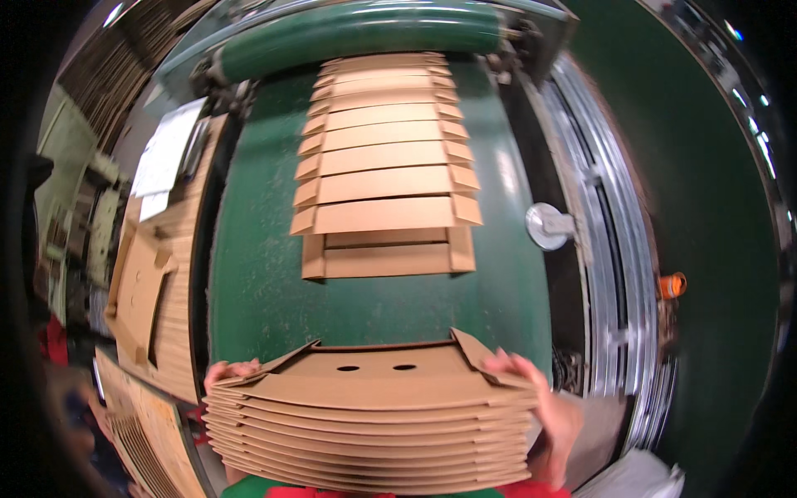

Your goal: The person repeatedly picks stacks of flat cardboard pieces from a table and places them onto a moving conveyor belt. They align the pieces on the belt and then transfer them to a nearby table. The task is performed continuously throughout the clip.

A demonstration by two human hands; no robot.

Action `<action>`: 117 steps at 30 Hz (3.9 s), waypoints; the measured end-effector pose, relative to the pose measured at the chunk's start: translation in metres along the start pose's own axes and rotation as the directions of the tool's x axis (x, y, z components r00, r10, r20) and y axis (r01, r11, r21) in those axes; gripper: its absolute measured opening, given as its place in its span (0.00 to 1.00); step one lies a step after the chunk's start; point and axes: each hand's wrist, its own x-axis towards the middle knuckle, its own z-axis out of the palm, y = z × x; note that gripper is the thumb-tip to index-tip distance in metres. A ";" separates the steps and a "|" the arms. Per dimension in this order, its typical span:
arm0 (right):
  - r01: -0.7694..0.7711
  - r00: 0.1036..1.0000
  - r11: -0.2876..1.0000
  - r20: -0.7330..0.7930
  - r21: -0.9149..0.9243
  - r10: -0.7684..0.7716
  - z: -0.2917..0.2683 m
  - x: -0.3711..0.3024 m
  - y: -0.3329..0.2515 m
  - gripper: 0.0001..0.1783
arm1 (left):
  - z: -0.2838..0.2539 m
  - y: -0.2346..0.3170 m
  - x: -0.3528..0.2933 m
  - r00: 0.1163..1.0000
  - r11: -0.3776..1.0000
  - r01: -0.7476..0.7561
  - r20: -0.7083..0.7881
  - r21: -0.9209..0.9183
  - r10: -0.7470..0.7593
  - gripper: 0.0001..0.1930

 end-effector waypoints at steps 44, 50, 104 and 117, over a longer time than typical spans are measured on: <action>-0.195 0.384 0.981 0.921 0.018 0.060 0.748 0.223 -0.067 0.34 | -0.361 0.429 -0.379 0.151 0.578 0.606 -0.792 0.547 0.592 0.40; -0.072 0.245 0.987 0.957 -0.143 0.156 0.833 0.227 -0.048 0.47 | -0.452 0.471 -0.429 0.244 0.907 0.154 -0.905 0.392 0.349 0.31; 0.243 0.685 -0.315 0.392 -0.918 -0.614 0.082 0.038 0.123 0.36 | 0.042 -0.088 0.018 0.704 0.157 -0.682 0.583 0.715 0.405 0.55; -0.061 0.585 -0.067 0.018 -0.996 -0.811 0.115 0.090 0.185 0.20 | 0.036 -0.114 0.039 0.678 0.284 -0.724 0.572 0.629 0.462 0.31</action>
